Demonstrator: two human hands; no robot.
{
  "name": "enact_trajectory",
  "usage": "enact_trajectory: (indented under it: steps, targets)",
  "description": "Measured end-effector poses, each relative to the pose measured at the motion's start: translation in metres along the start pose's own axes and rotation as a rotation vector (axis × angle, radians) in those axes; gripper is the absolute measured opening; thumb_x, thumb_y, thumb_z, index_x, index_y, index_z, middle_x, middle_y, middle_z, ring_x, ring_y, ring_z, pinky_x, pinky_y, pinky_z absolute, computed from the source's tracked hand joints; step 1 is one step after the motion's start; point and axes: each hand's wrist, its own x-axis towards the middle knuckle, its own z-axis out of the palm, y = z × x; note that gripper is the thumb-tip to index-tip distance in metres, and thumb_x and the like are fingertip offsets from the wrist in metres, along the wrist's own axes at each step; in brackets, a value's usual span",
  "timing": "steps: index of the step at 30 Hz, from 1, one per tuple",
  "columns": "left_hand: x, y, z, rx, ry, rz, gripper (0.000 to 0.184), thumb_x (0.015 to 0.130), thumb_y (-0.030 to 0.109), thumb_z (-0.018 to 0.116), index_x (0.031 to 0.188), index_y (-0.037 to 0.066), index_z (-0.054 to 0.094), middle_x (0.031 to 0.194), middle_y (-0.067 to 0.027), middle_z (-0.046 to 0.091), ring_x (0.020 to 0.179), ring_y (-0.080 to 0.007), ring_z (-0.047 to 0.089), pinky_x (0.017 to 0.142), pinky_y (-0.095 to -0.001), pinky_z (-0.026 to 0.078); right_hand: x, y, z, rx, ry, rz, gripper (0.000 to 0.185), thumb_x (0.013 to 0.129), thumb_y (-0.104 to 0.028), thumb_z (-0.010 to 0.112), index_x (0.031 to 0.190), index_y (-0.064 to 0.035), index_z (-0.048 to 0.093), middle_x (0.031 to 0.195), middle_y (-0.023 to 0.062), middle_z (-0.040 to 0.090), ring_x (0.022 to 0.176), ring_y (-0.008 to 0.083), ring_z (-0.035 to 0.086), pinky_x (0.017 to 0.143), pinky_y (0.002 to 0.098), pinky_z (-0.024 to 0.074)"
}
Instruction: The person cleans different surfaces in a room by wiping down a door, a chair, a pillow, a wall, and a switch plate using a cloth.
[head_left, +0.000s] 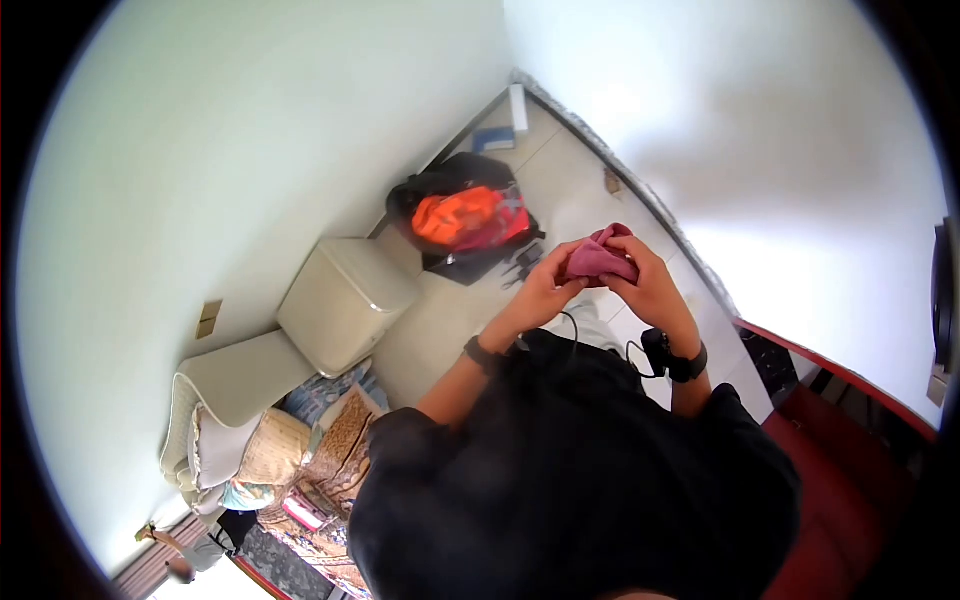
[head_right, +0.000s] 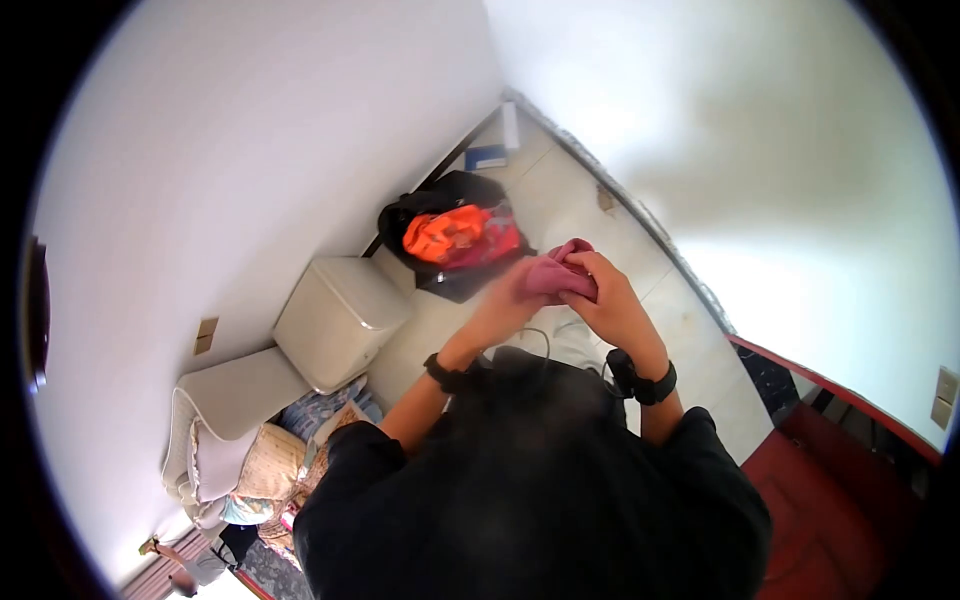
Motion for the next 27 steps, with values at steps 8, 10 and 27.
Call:
enact_trajectory:
  steps: [8,10,27]
  targets:
    - [0.096,0.022,0.006,0.338,0.152,0.057,0.056,0.09,-0.008,0.057,0.14,0.0,0.033,0.118,-0.0146,0.061,0.11,-0.0197,0.061,0.095,-0.0316,0.049,0.082,0.021,-0.073,-0.031,-0.063,-0.035,0.043,0.08,-0.005,0.073,0.119,-0.0005,0.057,0.108,0.0162,0.066,0.096,0.0281,0.064,0.085,0.0334,0.0495]
    - [0.126,-0.002,-0.02,0.217,0.1,0.144,0.051,0.09,-0.007,0.058,0.137,0.0,0.036,0.119,-0.0147,0.061,0.11,-0.02,0.061,0.096,-0.0319,0.049,0.118,0.012,-0.088,-0.096,-0.139,-0.056,0.043,0.08,-0.006,0.073,0.12,-0.0002,0.057,0.108,0.0171,0.066,0.097,0.0292,0.065,0.085,0.0341,0.0496]
    - [0.337,0.178,-0.156,0.215,0.698,0.404,0.049,0.085,-0.005,0.062,0.132,0.002,0.051,0.117,-0.0109,0.063,0.102,-0.0183,0.065,0.084,-0.0292,0.053,0.457,-0.082,-0.136,-0.047,-0.212,-0.419,0.038,0.078,-0.008,0.07,0.114,-0.0011,0.059,0.104,0.0166,0.063,0.092,0.0315,0.063,0.082,0.0352,0.0509]
